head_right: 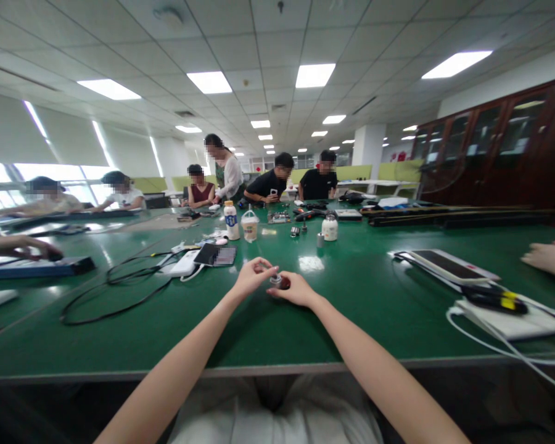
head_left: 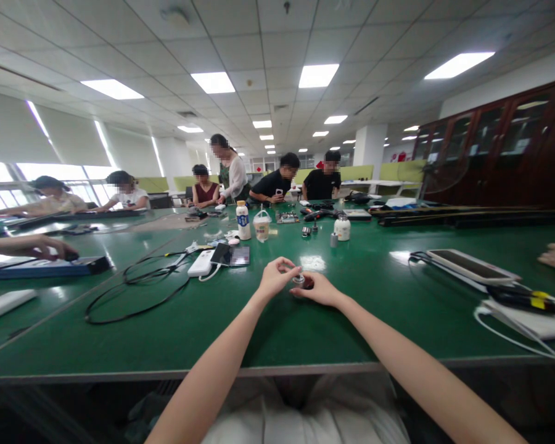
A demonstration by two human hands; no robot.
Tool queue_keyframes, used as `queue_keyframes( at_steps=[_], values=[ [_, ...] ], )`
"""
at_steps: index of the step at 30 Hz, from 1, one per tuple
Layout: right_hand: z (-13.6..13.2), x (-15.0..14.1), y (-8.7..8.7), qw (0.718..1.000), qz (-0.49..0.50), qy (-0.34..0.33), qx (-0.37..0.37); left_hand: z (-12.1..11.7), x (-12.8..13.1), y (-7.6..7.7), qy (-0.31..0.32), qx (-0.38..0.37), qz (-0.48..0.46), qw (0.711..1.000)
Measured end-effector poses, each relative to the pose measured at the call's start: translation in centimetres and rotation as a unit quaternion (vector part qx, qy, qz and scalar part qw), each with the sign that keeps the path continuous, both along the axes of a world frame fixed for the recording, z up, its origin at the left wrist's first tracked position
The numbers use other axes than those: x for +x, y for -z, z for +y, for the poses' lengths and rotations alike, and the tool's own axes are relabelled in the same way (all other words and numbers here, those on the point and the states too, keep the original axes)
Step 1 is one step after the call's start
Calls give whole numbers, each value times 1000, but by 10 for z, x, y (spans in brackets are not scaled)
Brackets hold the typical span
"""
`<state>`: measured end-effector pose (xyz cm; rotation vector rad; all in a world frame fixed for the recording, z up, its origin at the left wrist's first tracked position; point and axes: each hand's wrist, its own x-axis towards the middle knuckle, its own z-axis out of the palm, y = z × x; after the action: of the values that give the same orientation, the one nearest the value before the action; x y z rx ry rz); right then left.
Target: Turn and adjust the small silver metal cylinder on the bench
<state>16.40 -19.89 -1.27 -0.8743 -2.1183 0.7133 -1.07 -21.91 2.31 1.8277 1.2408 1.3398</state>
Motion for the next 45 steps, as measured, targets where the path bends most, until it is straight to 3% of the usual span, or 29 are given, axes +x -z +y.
queue_keyframes(
  at_steps=[14, 24, 32, 38, 45],
  values=[
    [-3, 0, -3, 1000, -10, -1, 5, -9, 1, -2, 49, 12, 9, 999],
    [-2, 0, -3, 1000, -6, -1, 6, -8, 2, -2, 40, 19, 10, 999],
    [-2, -1, -2, 1000, 1, -6, 4, -9, 4, -1, 5, 45, 11, 999],
    [-4, -1, -3, 1000, 3, 0, -4, -5, 0, -3, -70, 56, 29, 996],
    [-5, -1, -4, 1000, -1, 6, 0, 10, -22, 16, -132, 0, 121, 984]
  ],
)
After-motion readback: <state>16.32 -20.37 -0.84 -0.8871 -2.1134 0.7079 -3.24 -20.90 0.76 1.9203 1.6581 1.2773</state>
